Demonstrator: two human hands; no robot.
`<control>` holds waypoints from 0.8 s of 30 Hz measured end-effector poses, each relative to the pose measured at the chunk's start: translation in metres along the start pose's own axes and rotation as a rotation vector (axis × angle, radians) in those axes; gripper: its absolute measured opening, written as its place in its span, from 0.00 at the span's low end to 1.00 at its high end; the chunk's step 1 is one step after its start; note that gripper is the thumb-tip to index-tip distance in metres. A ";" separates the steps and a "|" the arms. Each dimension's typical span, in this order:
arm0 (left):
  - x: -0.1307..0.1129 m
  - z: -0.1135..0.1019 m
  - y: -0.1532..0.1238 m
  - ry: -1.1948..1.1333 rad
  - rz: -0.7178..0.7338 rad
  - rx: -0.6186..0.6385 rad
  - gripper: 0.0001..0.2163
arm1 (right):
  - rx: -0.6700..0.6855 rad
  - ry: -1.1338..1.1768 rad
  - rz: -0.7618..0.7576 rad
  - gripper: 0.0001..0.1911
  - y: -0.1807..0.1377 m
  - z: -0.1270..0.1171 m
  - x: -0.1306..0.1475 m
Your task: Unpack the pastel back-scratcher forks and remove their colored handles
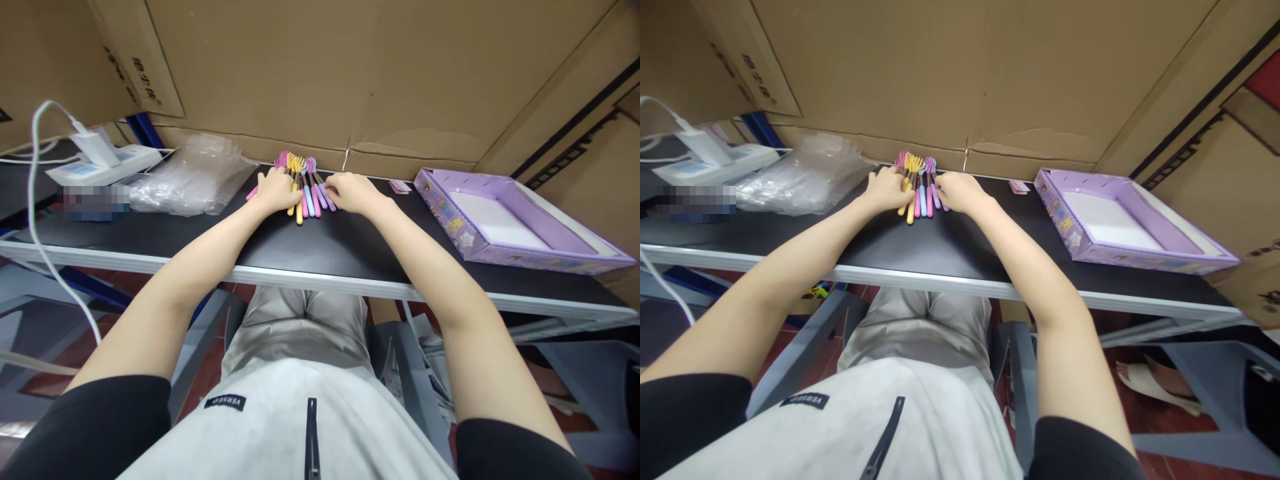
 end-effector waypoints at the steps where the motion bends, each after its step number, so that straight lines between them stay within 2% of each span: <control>1: 0.000 -0.001 -0.001 0.011 0.002 0.002 0.25 | -0.007 0.004 -0.002 0.18 0.001 0.001 0.003; 8: 0.000 -0.001 -0.009 0.114 0.017 0.060 0.29 | 0.044 0.042 -0.033 0.17 -0.005 0.022 0.005; 17: -0.007 -0.003 -0.014 0.172 -0.019 0.031 0.26 | -0.008 0.131 -0.007 0.18 -0.006 0.026 -0.003; 24: -0.007 -0.002 -0.017 0.123 -0.060 0.086 0.26 | 0.006 0.137 -0.024 0.18 -0.005 0.028 -0.001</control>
Point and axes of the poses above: each hand's wrist, its own y-axis towards the middle knuckle, its own z-axis out of the palm, x = y × z, the point moved 4 cm from there along y, towards the middle knuckle, and after that the axes turned 3 degrees about x, right-handed, at the moved point
